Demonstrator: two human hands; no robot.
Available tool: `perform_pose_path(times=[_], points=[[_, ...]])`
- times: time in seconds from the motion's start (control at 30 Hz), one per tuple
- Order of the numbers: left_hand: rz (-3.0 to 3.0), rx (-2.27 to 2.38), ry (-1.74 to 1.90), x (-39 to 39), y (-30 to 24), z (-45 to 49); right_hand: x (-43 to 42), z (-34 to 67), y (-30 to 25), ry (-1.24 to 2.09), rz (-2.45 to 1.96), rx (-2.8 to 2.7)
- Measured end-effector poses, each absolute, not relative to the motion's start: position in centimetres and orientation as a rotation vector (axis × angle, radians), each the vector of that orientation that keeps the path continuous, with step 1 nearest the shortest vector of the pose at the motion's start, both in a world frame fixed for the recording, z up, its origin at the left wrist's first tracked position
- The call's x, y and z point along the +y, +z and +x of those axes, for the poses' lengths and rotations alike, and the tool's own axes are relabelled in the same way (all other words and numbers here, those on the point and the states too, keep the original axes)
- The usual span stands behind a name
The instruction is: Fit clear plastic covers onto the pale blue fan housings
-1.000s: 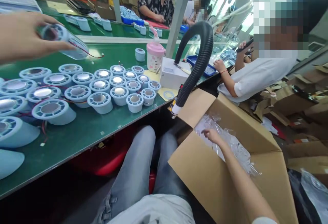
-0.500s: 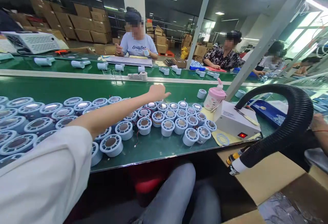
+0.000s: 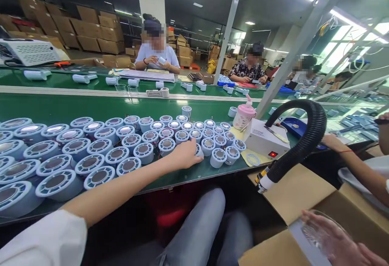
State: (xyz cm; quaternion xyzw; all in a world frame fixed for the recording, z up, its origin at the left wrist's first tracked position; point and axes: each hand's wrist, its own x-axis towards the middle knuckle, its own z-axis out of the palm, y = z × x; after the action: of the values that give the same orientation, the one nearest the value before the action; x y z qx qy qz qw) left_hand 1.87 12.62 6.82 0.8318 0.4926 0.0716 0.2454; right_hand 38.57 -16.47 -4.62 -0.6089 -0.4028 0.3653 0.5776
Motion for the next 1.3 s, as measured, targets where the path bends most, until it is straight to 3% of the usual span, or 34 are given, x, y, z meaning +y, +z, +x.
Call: perform_pose_path(times=[0.13, 0.33, 0.47, 0.67, 0.87, 1.1, 1.2, 1.3], points=[[1.898, 1.014, 0.262, 8.8, 6.5, -0.3, -14.3, 30.0, -1.3, 0.95, -1.45, -1.377], [0.797, 0.642, 0.068, 3.8, 2.8, -0.1, -10.1, 20.3, 1.3, 0.395, -1.588, -1.998], [1.203, 0.613, 0.007, 2.4, 2.2, 0.2, -8.7, 18.4, 1.5, 0.098, -1.7, -2.098], [2.049, 0.572, 0.289, 1.6, 3.5, -0.7, -8.6, 18.1, 2.1, 0.573, -1.711, -2.039], [2.029, 0.526, 0.503, 1.7, 0.8, -0.7, -9.2, 18.0, 2.3, 0.948, -1.565, -1.516], [1.726, 0.384, 0.319, 1.2, 0.5, -0.4, -9.2, 18.7, 2.0, 1.181, -1.416, -0.957], [1.516, 0.432, 0.277, 1.0, 0.8, -0.2, -9.6, 19.1, 1.8, 1.184, -1.35, -1.085], [1.337, 0.475, 0.262, 0.8, 0.9, -0.3, -10.3, 19.1, 1.6, 0.966, -1.392, -1.489]])
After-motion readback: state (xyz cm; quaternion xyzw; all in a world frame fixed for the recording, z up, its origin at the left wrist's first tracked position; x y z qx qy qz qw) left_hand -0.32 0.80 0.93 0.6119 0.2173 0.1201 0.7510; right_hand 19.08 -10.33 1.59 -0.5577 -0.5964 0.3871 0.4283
